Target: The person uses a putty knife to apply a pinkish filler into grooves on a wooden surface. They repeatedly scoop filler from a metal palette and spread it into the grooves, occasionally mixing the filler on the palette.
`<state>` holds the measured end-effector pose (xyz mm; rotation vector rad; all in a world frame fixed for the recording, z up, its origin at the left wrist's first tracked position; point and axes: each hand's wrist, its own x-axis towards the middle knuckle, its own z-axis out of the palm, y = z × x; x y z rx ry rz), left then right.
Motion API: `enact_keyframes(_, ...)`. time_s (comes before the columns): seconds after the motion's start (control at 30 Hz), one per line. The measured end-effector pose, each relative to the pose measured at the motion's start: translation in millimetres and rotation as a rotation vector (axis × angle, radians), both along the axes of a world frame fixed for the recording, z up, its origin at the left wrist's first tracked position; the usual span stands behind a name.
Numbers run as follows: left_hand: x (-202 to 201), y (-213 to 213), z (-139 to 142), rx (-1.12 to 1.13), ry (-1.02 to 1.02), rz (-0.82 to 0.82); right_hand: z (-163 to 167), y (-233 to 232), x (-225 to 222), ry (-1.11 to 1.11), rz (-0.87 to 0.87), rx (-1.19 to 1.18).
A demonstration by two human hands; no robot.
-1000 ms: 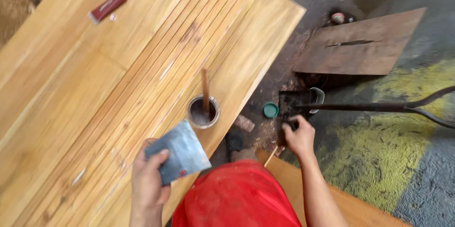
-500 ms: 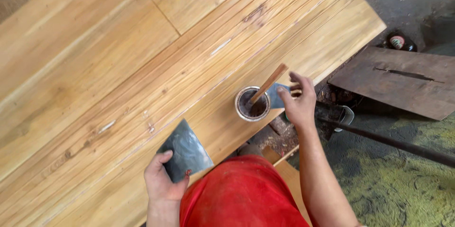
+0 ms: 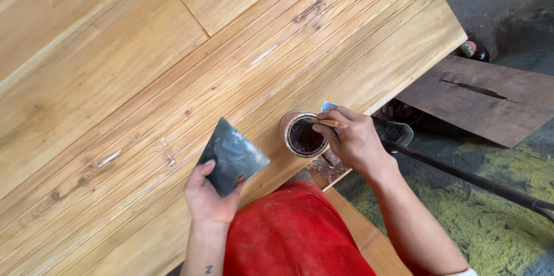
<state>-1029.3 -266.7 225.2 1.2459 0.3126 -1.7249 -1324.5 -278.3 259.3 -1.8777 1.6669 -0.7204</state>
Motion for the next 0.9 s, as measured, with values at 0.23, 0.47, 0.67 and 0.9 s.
enact_keyframes(0.23, -51.4, -6.3, -32.7, -0.247, 0.218, -0.098, -17.9, -1.4, 5.8, 0.122, 0.147, -0.099)
enact_keyframes(0.47, -79.5, 2.9, -61.3, -0.241, 0.246, -0.199, -14.0, 6.2, 4.5, 0.054, -0.019, 0.042)
enact_keyframes(0.67, -82.7, 13.5, -78.0, -0.287, 0.179, -0.182, -23.2, 13.3, 7.1, 0.007, -0.152, 0.102)
enact_keyframes(0.9, -80.9, 21.0, -79.8, -0.286, 0.19, -0.135, -42.7, 38.7, 3.1, -0.118, -0.506, 0.399)
